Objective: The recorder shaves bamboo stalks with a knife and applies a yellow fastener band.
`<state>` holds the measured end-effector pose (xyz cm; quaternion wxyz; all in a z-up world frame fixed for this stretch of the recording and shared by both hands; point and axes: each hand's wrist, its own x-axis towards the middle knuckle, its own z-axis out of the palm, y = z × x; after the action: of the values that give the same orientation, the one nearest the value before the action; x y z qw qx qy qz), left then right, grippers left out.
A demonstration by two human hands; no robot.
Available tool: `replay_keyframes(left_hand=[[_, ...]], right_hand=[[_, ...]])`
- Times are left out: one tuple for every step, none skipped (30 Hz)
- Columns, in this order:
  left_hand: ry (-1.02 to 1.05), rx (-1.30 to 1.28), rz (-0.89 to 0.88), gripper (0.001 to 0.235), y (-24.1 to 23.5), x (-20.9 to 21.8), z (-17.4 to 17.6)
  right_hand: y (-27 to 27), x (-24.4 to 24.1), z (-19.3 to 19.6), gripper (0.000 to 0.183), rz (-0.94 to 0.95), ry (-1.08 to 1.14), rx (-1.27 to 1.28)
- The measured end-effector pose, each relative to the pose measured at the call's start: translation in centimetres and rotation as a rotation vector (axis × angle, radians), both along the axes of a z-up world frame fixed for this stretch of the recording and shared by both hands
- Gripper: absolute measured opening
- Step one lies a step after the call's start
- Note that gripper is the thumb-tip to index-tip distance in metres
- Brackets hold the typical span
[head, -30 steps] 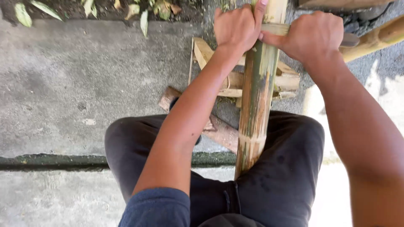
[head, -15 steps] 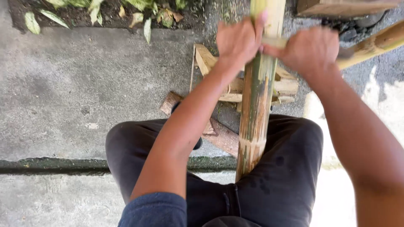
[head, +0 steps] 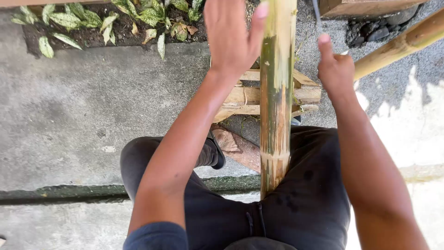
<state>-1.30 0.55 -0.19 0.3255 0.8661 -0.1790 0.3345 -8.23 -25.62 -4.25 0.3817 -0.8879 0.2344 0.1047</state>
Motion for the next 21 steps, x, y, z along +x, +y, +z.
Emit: replay_keyframes(left_hand=[[0.048, -0.048, 0.067, 0.049, 0.6, -1.3, -0.2], [0.048, -0.041, 0.061, 0.049, 0.6, -2.3, -3.0], [0.327, -0.033, 0.013, 0.047, 0.6, -3.2, -5.8], [0.598, -0.017, -0.041, 0.046, 0.6, -4.0, -8.6], [0.592, -0.007, -0.046, 0.046, -0.4, -4.3, -9.0], [0.615, 0.034, -0.045, 0.05, -1.5, -4.8, -9.4], [0.637, 0.075, -0.045, 0.057, -2.5, -5.4, -10.0], [0.645, 0.084, -0.05, 0.057, -3.4, -6.0, -8.9], [0.632, -0.079, -0.03, 0.058, -4.2, -6.7, -7.9], [0.603, -0.244, -0.008, 0.06, -5.0, -7.0, -6.8], [0.601, -0.238, -0.011, 0.06, -5.1, -8.1, -6.1], [0.441, -0.211, 0.074, 0.063, -5.1, -8.9, -5.4], [0.281, -0.186, 0.159, 0.067, -5.0, -9.8, -4.8], [0.281, -0.183, 0.161, 0.067, -5.1, -9.1, -4.4], [0.262, 0.038, 0.111, 0.062, -5.1, -8.3, -4.1], [0.245, 0.257, 0.061, 0.058, -5.1, -7.6, -3.8], [0.25, 0.26, 0.064, 0.058, -5.0, -6.1, -5.0], [0.259, 0.366, 0.156, 0.059, -5.1, -4.4, -6.2], [0.267, 0.472, 0.248, 0.06, -5.1, -2.7, -7.4], [0.27, 0.47, 0.247, 0.06, -5.1, -2.1, -7.7], [0.35, 0.387, 0.188, 0.058, -5.0, -1.4, -7.9]], right_hand=[[-0.5, -1.2, 0.3, 0.077, -0.127, -0.014, 0.187], [-0.4, -2.3, 0.6, 0.077, -0.133, -0.014, 0.195], [-0.3, -3.4, 1.0, 0.073, -0.217, -0.009, 0.279], [-0.2, -4.3, 1.3, 0.07, -0.302, -0.01, 0.365], [-0.2, -4.8, 0.7, 0.07, -0.308, -0.016, 0.374], [-0.3, -5.4, 0.2, 0.072, -0.284, -0.025, 0.322], [-0.3, -6.0, -0.4, 0.075, -0.26, -0.034, 0.271], [-0.1, -6.3, -0.2, 0.075, -0.268, -0.025, 0.276], [0.1, -6.6, 0.1, 0.077, -0.12, -0.02, 0.095], [0.4, -6.4, 0.5, 0.079, 0.032, -0.025, -0.088], [0.6, -5.9, 0.8, 0.079, 0.027, -0.028, -0.084], [0.7, -5.0, 1.1, 0.08, 0.197, -0.048, -0.273], [0.9, -4.1, 1.4, 0.081, 0.366, -0.068, -0.464], [0.8, -3.1, 1.7, 0.081, 0.367, -0.069, -0.46], [0.8, -2.1, 1.8, 0.085, 0.473, -0.111, -0.557], [0.8, -1.1, 2.0, 0.089, 0.581, -0.151, -0.653], [1.0, -0.1, 2.4, 0.089, 0.586, -0.149, -0.648], [1.1, 1.0, 2.8, 0.09, 0.648, -0.154, -0.702], [1.2, 2.1, 3.2, 0.092, 0.709, -0.16, -0.755], [1.3, 2.7, 3.2, 0.092, 0.711, -0.157, -0.756], [1.4, 3.4, 3.2, 0.093, 0.741, -0.129, -0.783]])
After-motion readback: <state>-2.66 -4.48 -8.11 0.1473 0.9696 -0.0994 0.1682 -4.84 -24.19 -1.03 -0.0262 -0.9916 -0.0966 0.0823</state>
